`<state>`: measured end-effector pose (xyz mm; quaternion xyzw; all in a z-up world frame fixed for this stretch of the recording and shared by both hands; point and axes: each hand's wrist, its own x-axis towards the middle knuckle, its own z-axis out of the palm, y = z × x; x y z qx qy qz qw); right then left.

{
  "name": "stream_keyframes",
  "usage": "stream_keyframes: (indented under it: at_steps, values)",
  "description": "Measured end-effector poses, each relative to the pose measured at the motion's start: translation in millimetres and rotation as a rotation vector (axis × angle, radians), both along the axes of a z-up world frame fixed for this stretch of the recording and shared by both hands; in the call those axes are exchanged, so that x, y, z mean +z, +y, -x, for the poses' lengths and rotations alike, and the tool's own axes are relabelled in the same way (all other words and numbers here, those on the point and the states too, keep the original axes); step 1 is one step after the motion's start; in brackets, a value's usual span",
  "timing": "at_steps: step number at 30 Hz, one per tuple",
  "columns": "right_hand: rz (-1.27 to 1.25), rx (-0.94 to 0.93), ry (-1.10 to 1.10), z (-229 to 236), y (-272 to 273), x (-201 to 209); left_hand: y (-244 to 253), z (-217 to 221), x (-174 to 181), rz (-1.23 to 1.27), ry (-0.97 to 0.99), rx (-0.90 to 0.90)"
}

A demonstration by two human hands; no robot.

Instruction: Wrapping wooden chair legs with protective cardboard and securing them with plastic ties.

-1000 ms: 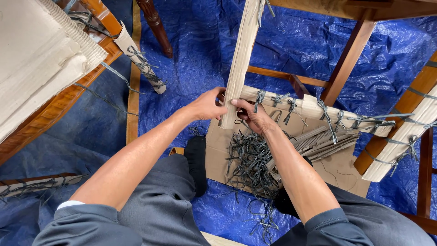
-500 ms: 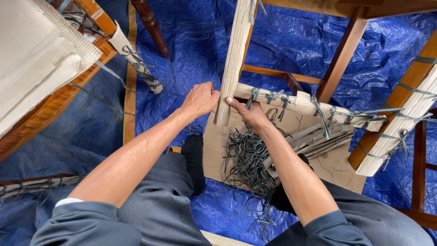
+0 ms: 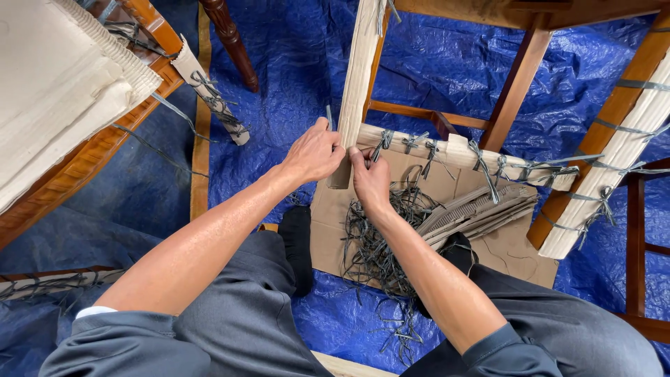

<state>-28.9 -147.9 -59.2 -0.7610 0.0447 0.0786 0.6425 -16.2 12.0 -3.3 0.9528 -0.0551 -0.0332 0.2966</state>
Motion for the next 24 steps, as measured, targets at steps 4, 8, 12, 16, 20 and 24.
stream_keyframes:
  at_steps: [4, 8, 12, 16, 20, 24]
  values:
    - [-0.103, -0.078, -0.081, 21.9, 10.1, 6.6, 3.1, 1.9, 5.2, 0.02, 0.011, -0.037]
    - [-0.237, -0.141, -0.095, 44.5, 22.7, 21.3, 0.8, 8.7, 12.6, 0.076, 0.005, -0.022]
    - [-0.337, -0.15, -0.121, 50.2, 23.3, 41.4, 1.5, 8.8, 12.0, 0.074, -0.032, -0.014]
    - [-0.007, -0.155, -0.255, 20.5, 3.5, 78.8, 1.4, 8.9, 14.6, 0.074, -0.096, -0.037]
    - [0.33, 0.149, -0.488, 0.8, -5.9, 103.1, -2.0, 12.1, 19.9, 0.116, -0.141, -0.088]
    - [0.421, 0.453, -0.673, -9.6, -11.2, 119.5, -0.6, 11.3, 16.1, 0.131, -0.165, -0.167]
